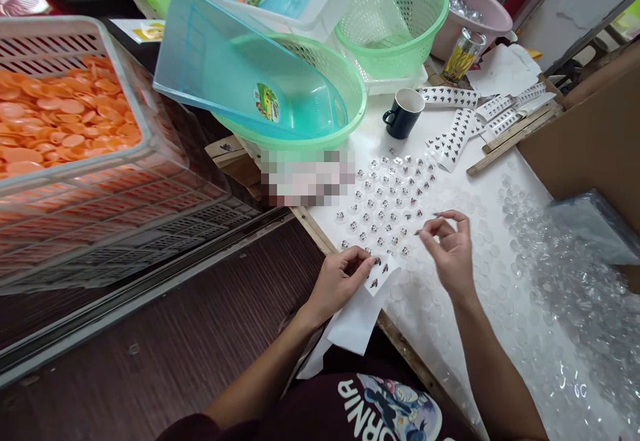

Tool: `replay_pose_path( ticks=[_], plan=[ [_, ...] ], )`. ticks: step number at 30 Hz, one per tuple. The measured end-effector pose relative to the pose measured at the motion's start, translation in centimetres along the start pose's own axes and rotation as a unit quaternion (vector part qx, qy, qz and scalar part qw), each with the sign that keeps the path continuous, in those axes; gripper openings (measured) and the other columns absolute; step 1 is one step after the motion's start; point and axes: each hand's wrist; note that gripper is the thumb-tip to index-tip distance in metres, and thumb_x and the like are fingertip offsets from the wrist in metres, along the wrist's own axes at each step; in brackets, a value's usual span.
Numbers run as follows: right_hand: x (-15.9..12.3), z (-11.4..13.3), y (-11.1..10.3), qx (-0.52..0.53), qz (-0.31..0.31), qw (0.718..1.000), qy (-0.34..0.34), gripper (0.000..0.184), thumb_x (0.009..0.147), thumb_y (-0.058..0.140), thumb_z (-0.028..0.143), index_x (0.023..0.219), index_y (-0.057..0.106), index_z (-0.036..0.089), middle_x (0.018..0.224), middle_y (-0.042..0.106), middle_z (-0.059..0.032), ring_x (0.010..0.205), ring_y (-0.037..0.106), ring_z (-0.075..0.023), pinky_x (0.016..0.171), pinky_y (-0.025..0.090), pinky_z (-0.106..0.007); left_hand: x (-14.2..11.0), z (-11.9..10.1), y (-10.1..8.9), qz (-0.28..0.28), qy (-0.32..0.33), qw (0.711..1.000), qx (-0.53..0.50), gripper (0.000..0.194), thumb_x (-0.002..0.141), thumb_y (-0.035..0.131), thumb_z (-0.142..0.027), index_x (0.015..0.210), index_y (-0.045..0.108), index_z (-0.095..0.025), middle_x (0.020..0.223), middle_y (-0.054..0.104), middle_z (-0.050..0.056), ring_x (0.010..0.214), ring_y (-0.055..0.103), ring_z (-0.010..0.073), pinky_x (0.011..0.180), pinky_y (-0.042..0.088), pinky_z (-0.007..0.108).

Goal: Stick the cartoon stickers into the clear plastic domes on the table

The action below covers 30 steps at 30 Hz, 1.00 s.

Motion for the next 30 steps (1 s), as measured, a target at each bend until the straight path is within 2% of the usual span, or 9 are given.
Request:
replay_pose_path(
  ticks=[3,7,9,16,18,21,24,28,30],
  plan=[
    [1.5,-0.9,-1.9,-0.047,-0.035,0.998,0.013,0.044,0.083,0.069,0.03,0.114,0.038,0.027,0.081,0.06,0.0034,0.082,0.061,-0.0172,0.085,0.047,-0.037,0.0,0.0,-0.1,-0.001,0.005,1.0,0.0,0.027,0.09,0.061,-0.035,0.073,0.066,-0.015,0.059,0.056,-0.001,0.053,0.045,0.0101,0.049,0.034,0.021],
    [2.9,-3.6,-3.0,-0.131,0.001,0.987,0.092,0.046,0.08,0.067,0.035,0.116,0.039,0.024,0.08,0.064,0.0025,0.077,0.062,-0.0175,0.077,0.047,-0.034,0.0,0.0,-0.1,-0.002,0.007,1.0,0.004,0.026,0.09,0.061,-0.035,0.075,0.067,-0.015,0.06,0.058,0.0,0.053,0.046,0.0105,0.049,0.034,0.021],
    [3.2,-4.7,-2.8,-0.163,0.005,0.981,0.105,0.047,0.079,0.066,0.035,0.116,0.04,0.023,0.078,0.065,0.0025,0.074,0.061,-0.0174,0.074,0.047,-0.033,0.0,0.0,0.0,-0.004,0.009,1.0,0.004,0.025,0.09,0.061,-0.035,0.075,0.068,-0.015,0.061,0.059,0.0,0.054,0.047,0.0108,0.05,0.035,0.021],
    [3.7,-6.0,-1.5,-0.268,0.013,0.96,0.076,0.042,0.079,0.057,0.027,0.119,0.043,0.021,0.077,0.063,0.0019,0.073,0.062,-0.0202,0.075,0.047,-0.035,0.1,0.6,0.0,0.005,0.0,1.0,-0.003,0.025,0.089,0.062,-0.035,0.076,0.067,-0.015,0.061,0.059,0.0,0.052,0.048,0.0103,0.05,0.037,0.021],
    [3.8,-6.1,-1.1,-0.329,0.021,0.942,0.055,0.04,0.08,0.053,0.021,0.12,0.045,0.02,0.077,0.062,0.0015,0.072,0.062,-0.0205,0.08,0.046,-0.037,0.2,0.7,0.0,0.008,-0.005,1.0,-0.007,0.024,0.088,0.062,-0.035,0.076,0.067,-0.015,0.06,0.059,0.0,0.051,0.048,0.0103,0.05,0.037,0.021],
    [3.7,-6.1,-0.3,-0.439,0.028,0.898,0.011,0.041,0.081,0.049,0.013,0.121,0.047,0.017,0.08,0.063,-0.0017,0.077,0.062,-0.0223,0.089,0.04,-0.043,0.2,1.1,0.1,0.003,-0.012,1.0,-0.013,0.023,0.086,0.064,-0.034,0.075,0.067,-0.015,0.059,0.059,-0.001,0.051,0.048,0.0104,0.048,0.036,0.02],
    [3.6,-5.9,0.3,-0.5,0.025,0.866,-0.005,0.042,0.083,0.049,0.01,0.125,0.048,0.016,0.086,0.065,-0.0059,0.082,0.062,-0.025,0.092,0.037,-0.045,0.3,1.5,0.3,-0.005,-0.028,0.999,-0.026,0.022,0.085,0.066,-0.034,0.076,0.069,-0.015,0.06,0.061,0.0,0.053,0.05,0.0111,0.048,0.036,0.02],
    [3.7,-5.8,0.3,-0.516,0.003,0.856,-0.012,0.047,0.083,0.054,0.013,0.129,0.047,0.016,0.111,0.063,-0.0154,0.097,0.061,-0.0291,0.092,0.037,-0.045,0.3,1.8,0.5,0.001,-0.05,0.997,-0.054,0.027,0.084,0.067,-0.038,0.074,0.068,-0.014,0.057,0.06,0.0,0.05,0.05,0.011,0.047,0.036,0.02],
    [3.7,-5.8,0.0,-0.502,-0.002,0.865,-0.008,0.047,0.083,0.056,0.016,0.128,0.046,0.017,0.112,0.062,-0.0147,0.098,0.061,-0.0289,0.093,0.037,-0.046,0.3,1.6,0.3,0.006,-0.049,0.996,-0.068,0.026,0.084,0.067,-0.037,0.071,0.067,-0.014,0.058,0.062,0.0,0.052,0.052,0.0114,0.049,0.038,0.02]
  ],
)
Point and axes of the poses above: each hand's wrist, its own x-axis towards the middle knuckle, its own y-axis out of the palm, z = x × y
